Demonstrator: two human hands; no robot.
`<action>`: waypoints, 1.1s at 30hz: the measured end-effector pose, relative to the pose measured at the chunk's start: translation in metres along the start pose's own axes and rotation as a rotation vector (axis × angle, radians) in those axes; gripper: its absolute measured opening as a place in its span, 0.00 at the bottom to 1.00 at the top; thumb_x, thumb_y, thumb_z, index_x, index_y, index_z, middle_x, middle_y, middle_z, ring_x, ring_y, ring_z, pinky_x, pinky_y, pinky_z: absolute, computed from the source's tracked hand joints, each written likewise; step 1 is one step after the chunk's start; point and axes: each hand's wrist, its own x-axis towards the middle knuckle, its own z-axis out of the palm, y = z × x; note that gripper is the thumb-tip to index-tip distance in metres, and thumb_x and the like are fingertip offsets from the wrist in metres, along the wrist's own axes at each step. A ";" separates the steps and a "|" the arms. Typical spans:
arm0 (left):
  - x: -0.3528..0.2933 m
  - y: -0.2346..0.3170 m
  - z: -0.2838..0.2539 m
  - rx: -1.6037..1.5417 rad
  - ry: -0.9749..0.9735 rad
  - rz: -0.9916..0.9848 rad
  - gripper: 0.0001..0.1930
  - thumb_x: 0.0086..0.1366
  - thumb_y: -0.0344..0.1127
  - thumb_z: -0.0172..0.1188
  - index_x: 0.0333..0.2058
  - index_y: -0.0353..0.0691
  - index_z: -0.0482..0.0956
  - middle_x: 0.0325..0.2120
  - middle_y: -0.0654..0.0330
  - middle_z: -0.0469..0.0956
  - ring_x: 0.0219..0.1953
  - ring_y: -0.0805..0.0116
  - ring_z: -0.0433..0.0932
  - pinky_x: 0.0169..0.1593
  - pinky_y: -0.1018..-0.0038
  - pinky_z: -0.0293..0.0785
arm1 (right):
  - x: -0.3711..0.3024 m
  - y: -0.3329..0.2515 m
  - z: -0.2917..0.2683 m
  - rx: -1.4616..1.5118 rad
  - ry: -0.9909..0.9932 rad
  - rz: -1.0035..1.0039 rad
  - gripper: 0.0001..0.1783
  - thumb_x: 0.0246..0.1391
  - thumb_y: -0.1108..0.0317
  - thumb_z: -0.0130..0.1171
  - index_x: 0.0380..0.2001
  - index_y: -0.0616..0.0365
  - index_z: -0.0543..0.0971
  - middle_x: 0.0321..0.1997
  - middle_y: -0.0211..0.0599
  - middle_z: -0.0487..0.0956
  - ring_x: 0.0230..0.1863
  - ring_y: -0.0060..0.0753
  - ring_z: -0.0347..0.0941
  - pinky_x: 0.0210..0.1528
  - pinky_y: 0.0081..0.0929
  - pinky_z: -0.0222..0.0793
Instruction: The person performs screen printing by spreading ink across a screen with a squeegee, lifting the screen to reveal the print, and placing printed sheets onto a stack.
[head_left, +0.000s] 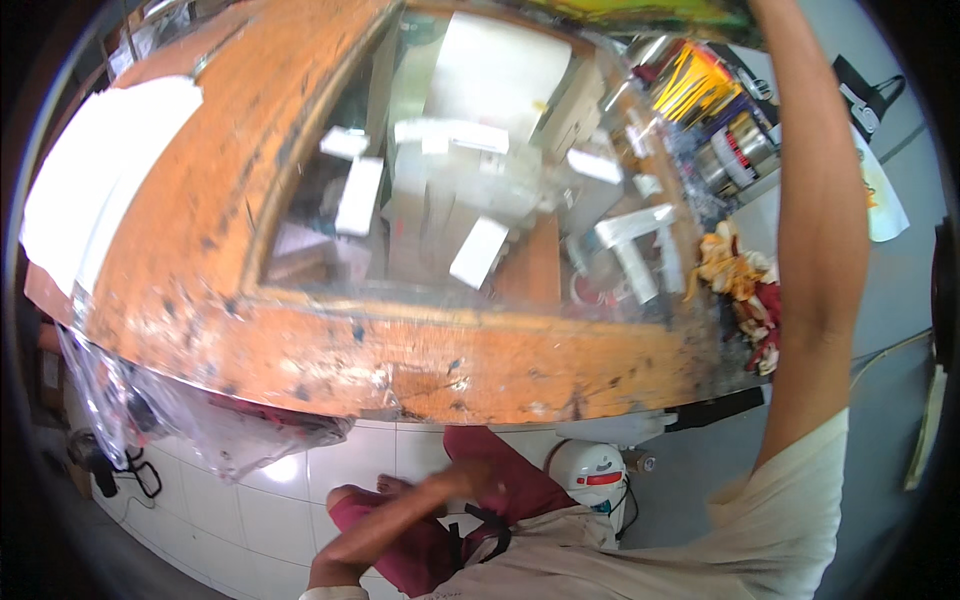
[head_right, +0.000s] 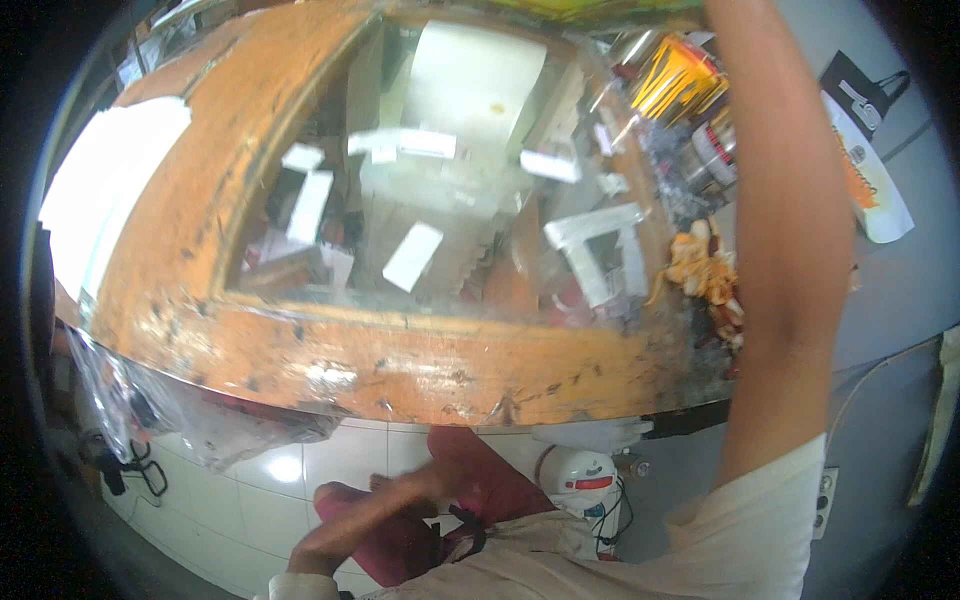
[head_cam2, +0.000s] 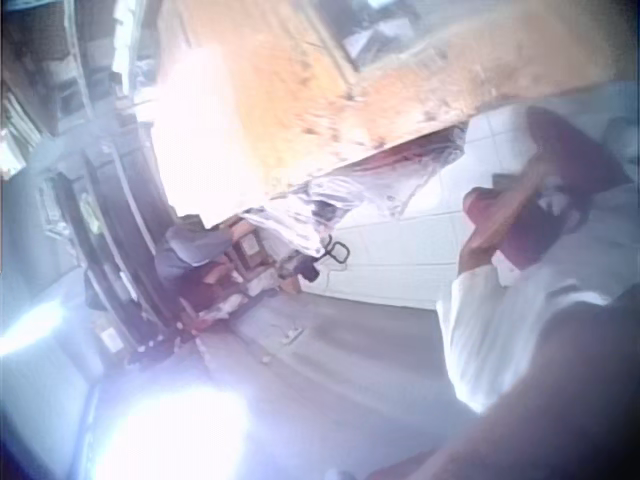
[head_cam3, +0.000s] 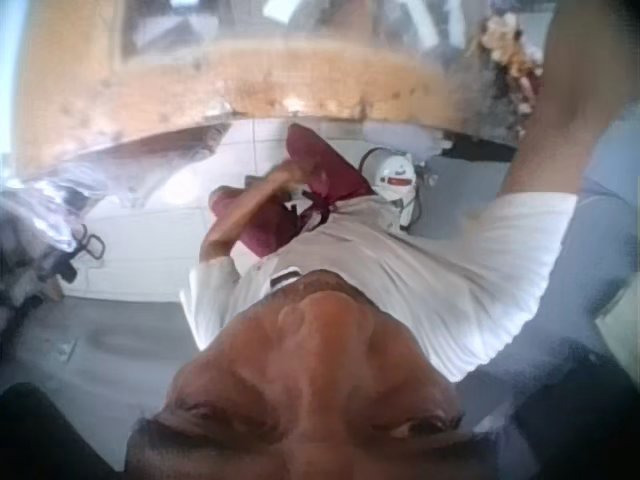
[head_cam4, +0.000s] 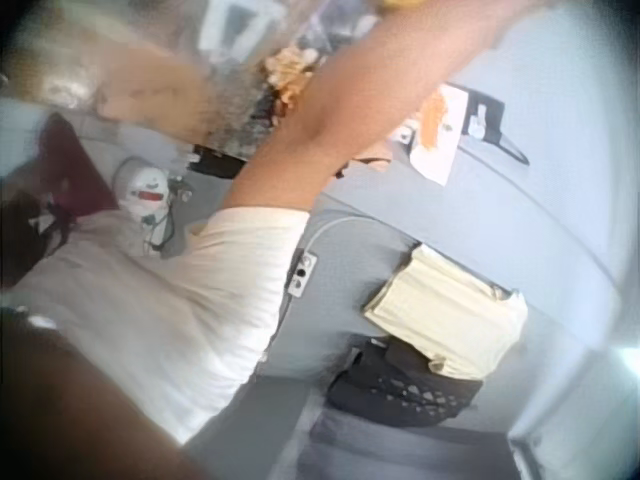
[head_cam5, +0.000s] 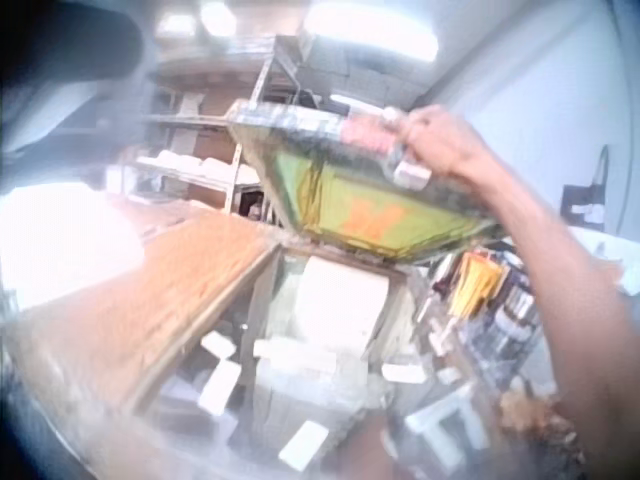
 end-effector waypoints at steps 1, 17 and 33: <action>-0.026 0.047 -0.021 -0.084 -0.198 0.088 0.28 0.71 0.57 0.51 0.45 0.34 0.83 0.44 0.42 0.82 0.46 0.43 0.81 0.50 0.55 0.76 | 0.001 0.002 -0.006 -0.012 -0.044 0.048 0.36 0.64 0.37 0.45 0.23 0.58 0.83 0.23 0.42 0.82 0.29 0.39 0.79 0.36 0.38 0.72; -0.179 0.325 -0.420 -0.921 0.872 0.077 0.31 0.74 0.51 0.56 0.63 0.31 0.67 0.58 0.49 0.74 0.62 0.59 0.73 0.65 0.63 0.67 | 0.045 0.028 -0.017 0.123 0.014 0.176 0.24 0.59 0.45 0.58 0.28 0.57 0.81 0.29 0.43 0.81 0.38 0.48 0.78 0.49 0.45 0.64; -0.146 0.294 -0.449 -1.778 1.024 -0.064 0.16 0.77 0.47 0.47 0.41 0.42 0.76 0.51 0.49 0.78 0.61 0.54 0.71 0.63 0.54 0.65 | -0.088 0.023 0.079 0.378 -0.305 0.402 0.27 0.48 0.81 0.59 0.54 0.60 0.73 0.39 0.41 0.75 0.46 0.47 0.72 0.48 0.46 0.60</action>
